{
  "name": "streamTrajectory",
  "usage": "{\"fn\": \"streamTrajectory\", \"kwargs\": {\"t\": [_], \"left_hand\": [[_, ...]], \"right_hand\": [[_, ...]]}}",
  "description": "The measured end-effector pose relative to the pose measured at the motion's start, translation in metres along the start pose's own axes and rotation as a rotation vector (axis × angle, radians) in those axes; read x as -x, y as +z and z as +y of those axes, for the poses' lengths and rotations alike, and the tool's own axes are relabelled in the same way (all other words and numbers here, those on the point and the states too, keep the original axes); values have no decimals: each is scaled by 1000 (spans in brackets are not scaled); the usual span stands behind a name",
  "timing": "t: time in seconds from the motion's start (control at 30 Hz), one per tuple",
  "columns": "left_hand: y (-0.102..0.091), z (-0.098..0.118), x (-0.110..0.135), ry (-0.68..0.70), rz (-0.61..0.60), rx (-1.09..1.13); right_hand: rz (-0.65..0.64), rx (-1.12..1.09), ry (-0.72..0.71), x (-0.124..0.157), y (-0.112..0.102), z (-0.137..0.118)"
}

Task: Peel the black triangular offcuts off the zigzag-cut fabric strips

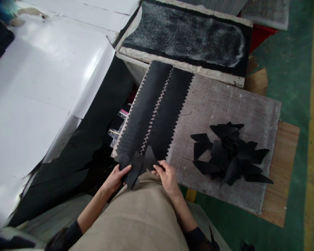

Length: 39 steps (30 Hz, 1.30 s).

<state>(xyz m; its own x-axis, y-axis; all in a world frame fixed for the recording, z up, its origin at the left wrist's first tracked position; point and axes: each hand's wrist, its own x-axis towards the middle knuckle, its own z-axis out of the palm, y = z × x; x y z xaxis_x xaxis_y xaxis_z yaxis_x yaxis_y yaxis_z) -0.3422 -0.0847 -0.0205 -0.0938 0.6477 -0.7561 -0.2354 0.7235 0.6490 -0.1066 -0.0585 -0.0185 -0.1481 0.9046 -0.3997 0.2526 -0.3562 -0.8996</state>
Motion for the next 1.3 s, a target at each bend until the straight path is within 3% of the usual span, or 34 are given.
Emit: {"fn": "streamTrajectory", "kwargs": {"t": [0.1, 0.23, 0.37, 0.6, 0.8, 1.03, 1.1, 1.3], "left_hand": [[-25, 3, 2, 30, 96, 1], [-51, 6, 6, 60, 182, -2], [-58, 3, 8, 45, 176, -34], [-49, -5, 9, 21, 88, -154], [-44, 2, 7, 12, -115, -610], [-15, 21, 2, 418, -493, -1058], [-11, 21, 1, 456, -528, -1148], [-9, 15, -3, 495, -486, -1257]], "right_hand": [[-113, -107, 192, -8, 0, 7], [-389, -122, 228, -16, 10, 12], [-512, -67, 217, -24, 24, 16], [-299, 358, 172, -29, 31, 32], [-233, 480, 160, -25, 30, 36], [-217, 515, 172, -25, 28, 34], [-205, 558, 163, -26, 28, 33], [-217, 562, 194, -28, 27, 30]]}}
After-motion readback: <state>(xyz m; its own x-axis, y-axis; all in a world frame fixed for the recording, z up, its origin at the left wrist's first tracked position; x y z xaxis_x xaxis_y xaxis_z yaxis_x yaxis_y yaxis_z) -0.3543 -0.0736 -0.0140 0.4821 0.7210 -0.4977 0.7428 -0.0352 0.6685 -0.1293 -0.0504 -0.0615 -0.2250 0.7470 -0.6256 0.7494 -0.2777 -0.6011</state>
